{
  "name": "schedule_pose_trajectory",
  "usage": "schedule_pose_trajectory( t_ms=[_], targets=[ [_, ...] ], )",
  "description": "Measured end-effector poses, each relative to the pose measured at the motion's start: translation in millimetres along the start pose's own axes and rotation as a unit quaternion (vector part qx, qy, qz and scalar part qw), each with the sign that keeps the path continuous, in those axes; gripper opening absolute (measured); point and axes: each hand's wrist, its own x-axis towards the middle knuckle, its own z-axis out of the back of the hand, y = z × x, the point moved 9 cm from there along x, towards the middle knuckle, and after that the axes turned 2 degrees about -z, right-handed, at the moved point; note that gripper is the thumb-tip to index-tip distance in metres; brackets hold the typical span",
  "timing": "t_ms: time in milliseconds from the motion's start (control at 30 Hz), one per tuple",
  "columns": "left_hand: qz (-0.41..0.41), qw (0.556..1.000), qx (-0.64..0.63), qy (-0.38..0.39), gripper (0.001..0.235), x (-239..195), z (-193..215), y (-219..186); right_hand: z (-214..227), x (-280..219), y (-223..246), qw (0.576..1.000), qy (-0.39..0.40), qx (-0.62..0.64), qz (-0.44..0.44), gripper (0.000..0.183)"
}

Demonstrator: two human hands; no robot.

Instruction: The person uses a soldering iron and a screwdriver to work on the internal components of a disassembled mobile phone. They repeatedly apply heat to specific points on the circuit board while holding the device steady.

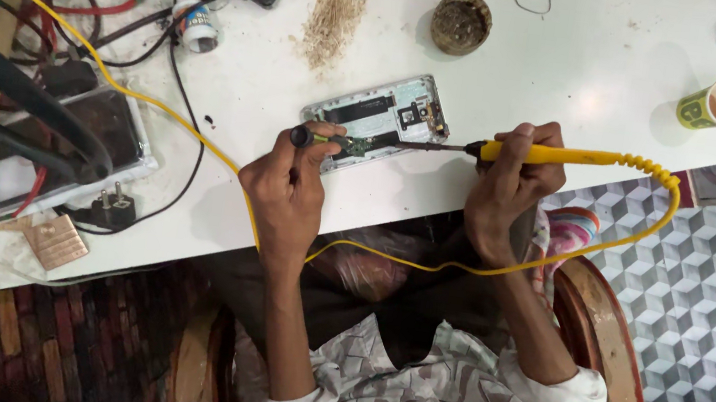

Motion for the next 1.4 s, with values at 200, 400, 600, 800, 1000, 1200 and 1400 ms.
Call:
schedule_pose_trajectory(
  t_ms=[200,400,600,800,1000,1200,1400],
  targets=[
    [-0.023,0.999,0.025,-0.003,0.006,10.1,2.2,-11.7,-8.6,5.0,25.4,0.996,0.002,-0.037,0.085,0.034],
    [-0.027,0.999,0.036,-0.005,0.011,4.6,4.0,-4.7,-2.1,4.0,8.6,0.998,0.008,0.006,0.061,0.034],
    [-0.039,0.997,0.07,-0.007,0.005,6.1,6.8,-13.0,4.3,2.9,0.1,0.998,-0.04,0.052,0.004,0.033],
    [-0.009,1.0,0.03,-0.005,0.015,4.1,5.9,-7.4,14.4,46.3,-0.9,0.977,-0.089,0.194,0.01,0.023],
    [-0.005,1.0,0.001,0.001,0.014,2.0,2.9,-1.8,-3.6,81.5,-2.1,0.993,0.018,0.11,0.039,0.021],
    [0.003,1.0,0.014,-0.01,0.013,4.6,3.5,-3.4,-9.4,79.3,4.1,0.998,0.029,0.052,0.034,0.025],
    [-0.001,1.0,0.024,-0.008,0.011,5.0,4.5,-6.2,-10.4,82.3,11.7,0.999,0.019,0.023,0.035,0.023]
  ],
)
